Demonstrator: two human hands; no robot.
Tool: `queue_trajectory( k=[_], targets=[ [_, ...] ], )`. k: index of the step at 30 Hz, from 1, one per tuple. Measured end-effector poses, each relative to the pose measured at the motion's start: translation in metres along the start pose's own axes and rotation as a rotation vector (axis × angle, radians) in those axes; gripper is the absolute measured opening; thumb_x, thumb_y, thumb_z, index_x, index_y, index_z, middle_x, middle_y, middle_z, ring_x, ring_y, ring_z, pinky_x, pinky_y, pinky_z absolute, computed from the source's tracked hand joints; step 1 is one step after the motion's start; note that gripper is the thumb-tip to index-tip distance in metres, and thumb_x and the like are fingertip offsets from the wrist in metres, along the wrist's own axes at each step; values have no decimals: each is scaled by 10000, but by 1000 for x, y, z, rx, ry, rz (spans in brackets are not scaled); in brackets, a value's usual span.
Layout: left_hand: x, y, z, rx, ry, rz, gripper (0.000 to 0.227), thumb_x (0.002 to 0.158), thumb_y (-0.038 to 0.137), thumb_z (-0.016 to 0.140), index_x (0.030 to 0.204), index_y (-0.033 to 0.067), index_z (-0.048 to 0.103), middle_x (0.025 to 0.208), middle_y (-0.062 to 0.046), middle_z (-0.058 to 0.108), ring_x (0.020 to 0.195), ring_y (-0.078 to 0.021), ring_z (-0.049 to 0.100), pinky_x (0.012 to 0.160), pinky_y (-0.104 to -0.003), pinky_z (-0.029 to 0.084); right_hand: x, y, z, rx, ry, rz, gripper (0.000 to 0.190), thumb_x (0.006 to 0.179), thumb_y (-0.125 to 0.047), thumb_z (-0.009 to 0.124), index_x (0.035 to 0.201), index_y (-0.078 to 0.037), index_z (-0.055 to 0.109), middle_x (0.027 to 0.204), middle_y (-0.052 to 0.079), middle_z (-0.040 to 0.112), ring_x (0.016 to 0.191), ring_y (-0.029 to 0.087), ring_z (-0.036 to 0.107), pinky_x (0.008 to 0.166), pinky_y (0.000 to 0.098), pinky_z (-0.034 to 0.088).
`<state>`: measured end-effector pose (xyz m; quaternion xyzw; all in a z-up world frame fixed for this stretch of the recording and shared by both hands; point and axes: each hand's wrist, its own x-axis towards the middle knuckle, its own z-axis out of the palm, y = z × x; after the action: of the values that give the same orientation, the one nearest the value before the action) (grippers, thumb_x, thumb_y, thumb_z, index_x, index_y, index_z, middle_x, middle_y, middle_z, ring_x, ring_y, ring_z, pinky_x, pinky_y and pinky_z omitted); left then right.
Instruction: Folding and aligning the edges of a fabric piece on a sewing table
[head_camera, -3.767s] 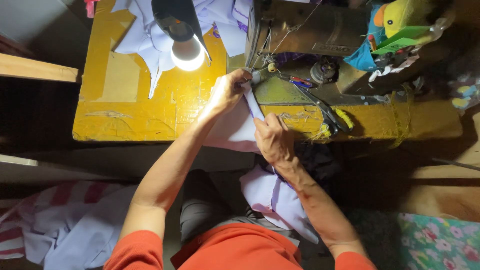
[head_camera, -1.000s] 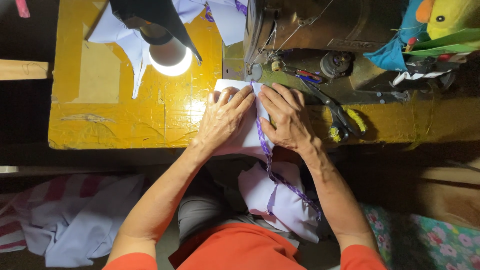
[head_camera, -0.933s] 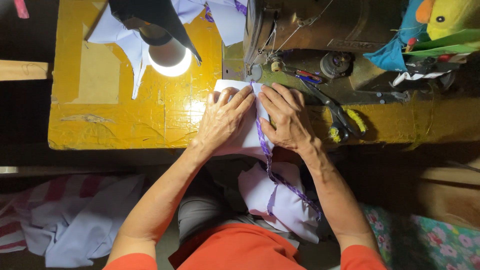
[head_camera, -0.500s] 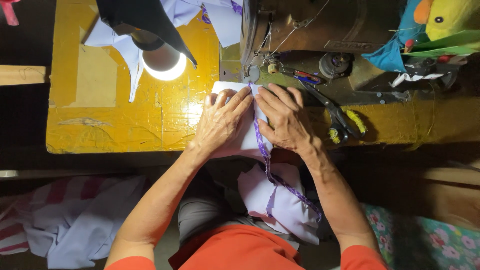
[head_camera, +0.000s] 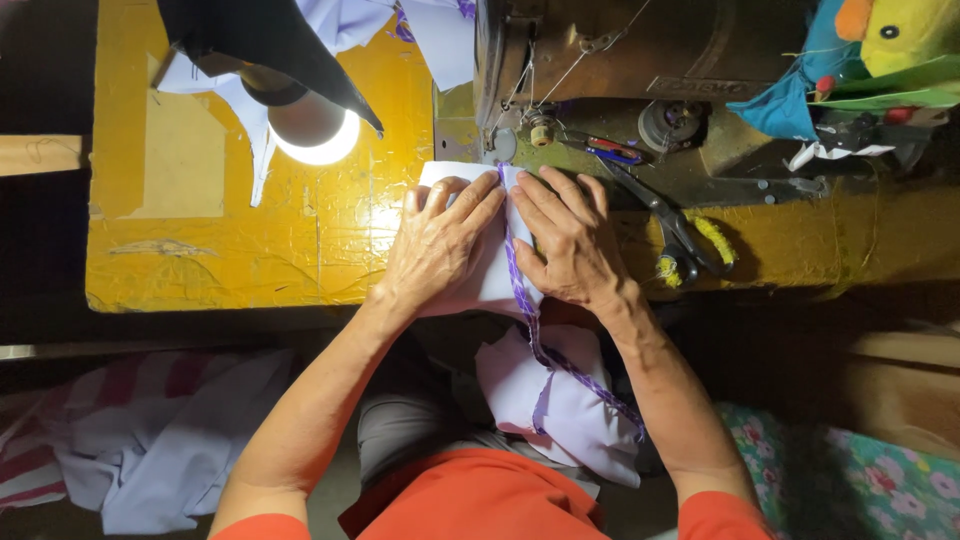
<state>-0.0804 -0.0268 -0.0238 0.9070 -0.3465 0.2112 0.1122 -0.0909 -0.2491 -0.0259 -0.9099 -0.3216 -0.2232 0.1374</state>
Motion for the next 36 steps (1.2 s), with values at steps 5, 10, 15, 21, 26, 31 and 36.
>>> queue_trajectory(
  k=[5,10,15,21,26,31,36],
  targets=[
    [1,0,1,-7,-12,-2,439,934,164,549,1371,163,583,1434,-40,564,1212,-254,517,887,-412,387,1,-1,-1,1,0,11,546,857,-320,671,1317,-25,672,1400,151,627,1342,343,529,1075,553,356],
    [0,-2,6,21,2,6,450,925,194,561,1374,179,578,1401,-26,576,1198,-250,511,866,-409,380,1,-2,-1,-20,-6,1,558,844,-328,682,1319,-34,672,1392,143,630,1329,339,535,1071,544,364],
    [0,-2,8,51,30,14,434,925,207,571,1359,182,584,1372,-24,581,1176,-257,513,851,-413,387,0,-1,0,-31,-3,10,568,838,-338,685,1327,-48,670,1386,129,631,1320,320,532,1075,536,358],
    [-1,-5,7,27,55,27,431,920,231,569,1348,191,595,1348,-18,593,1150,-249,525,813,-410,391,3,-3,-1,-45,-13,3,584,830,-342,690,1332,-44,660,1378,133,633,1323,319,530,1073,542,355],
    [-1,-18,-1,11,77,32,380,960,248,537,1328,183,606,1338,-18,607,1143,-245,536,807,-402,385,17,-6,5,-35,-35,1,568,840,-333,681,1324,-36,661,1371,143,638,1331,324,520,1076,558,349],
    [2,-29,-5,11,74,64,398,929,230,581,1320,164,612,1326,-26,614,1141,-253,544,807,-400,396,23,-6,11,-12,-23,13,549,843,-318,690,1312,-34,671,1360,145,648,1332,325,521,1072,565,351],
    [3,-30,-7,-6,62,58,414,911,214,608,1323,168,617,1340,-19,615,1142,-244,539,815,-396,392,20,-4,16,-10,-2,32,557,872,-349,653,1347,-59,653,1400,118,623,1342,312,506,1050,530,364]
  ],
)
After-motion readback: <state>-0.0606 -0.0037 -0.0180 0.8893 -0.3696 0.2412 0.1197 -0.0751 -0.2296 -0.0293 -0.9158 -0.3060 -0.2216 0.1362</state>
